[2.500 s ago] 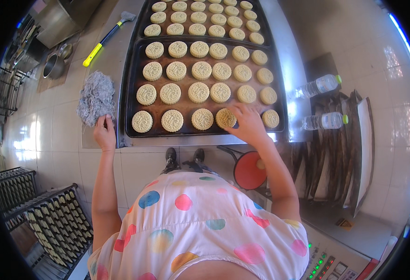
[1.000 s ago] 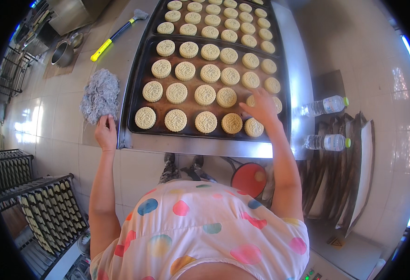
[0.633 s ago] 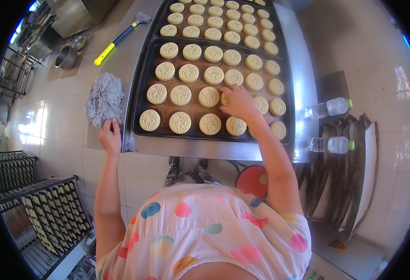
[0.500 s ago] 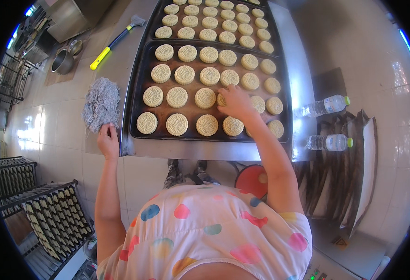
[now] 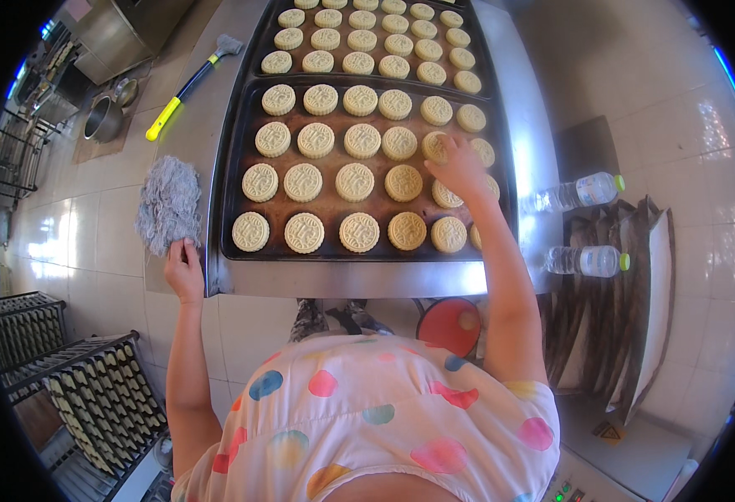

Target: The person picks up a tray of cookies from a table, places it onto a cooling rack, and then picks up another tray to place on the table and arrange the cookies by hand.

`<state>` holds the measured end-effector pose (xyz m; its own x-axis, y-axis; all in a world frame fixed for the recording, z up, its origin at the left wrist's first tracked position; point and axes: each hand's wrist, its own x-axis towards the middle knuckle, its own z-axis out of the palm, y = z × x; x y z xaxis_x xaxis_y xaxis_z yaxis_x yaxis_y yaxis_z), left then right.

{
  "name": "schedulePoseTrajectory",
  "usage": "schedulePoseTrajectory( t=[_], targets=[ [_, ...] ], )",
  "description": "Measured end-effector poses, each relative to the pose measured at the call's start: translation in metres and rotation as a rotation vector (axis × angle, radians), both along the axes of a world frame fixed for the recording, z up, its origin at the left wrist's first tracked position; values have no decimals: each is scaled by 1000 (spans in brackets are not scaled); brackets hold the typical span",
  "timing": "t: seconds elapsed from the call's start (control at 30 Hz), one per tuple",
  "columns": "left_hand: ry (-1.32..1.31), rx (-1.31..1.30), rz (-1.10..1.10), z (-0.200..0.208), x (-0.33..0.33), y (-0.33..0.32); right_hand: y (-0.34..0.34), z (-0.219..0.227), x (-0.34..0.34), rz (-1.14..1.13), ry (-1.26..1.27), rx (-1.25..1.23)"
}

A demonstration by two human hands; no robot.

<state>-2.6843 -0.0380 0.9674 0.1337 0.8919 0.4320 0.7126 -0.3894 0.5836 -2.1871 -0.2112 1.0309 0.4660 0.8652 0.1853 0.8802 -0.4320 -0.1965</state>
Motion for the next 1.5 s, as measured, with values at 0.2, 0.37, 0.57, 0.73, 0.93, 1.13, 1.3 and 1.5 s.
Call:
schedulePoseTrajectory(
  t=[0.2, 0.37, 0.57, 0.73, 0.93, 1.13, 1.3, 1.5],
  targets=[
    [33, 33, 4, -4, -5, -1, 21, -3, 35, 67, 160, -90],
    [50, 33, 22, -4, -6, -1, 32, -3, 35, 155, 33, -288],
    [46, 50, 37, -9, -11, -2, 24, -2, 33, 93, -19, -234],
    [32, 30, 43, -7, -9, -5, 20, -3, 37, 48, -13, -173],
    [57, 51, 17, -7, -10, -1, 62, 9, -3, 243, 69, -61],
    [20, 36, 10, -9, -14, -4, 87, -9, -14, 275, -16, -263],
    [-24, 55, 17, -4, -9, -9, 75, -3, -16, 210, -78, -156],
    [11, 36, 11, -10, -19, -9, 58, 6, 8, 79, -13, -26]
  ],
)
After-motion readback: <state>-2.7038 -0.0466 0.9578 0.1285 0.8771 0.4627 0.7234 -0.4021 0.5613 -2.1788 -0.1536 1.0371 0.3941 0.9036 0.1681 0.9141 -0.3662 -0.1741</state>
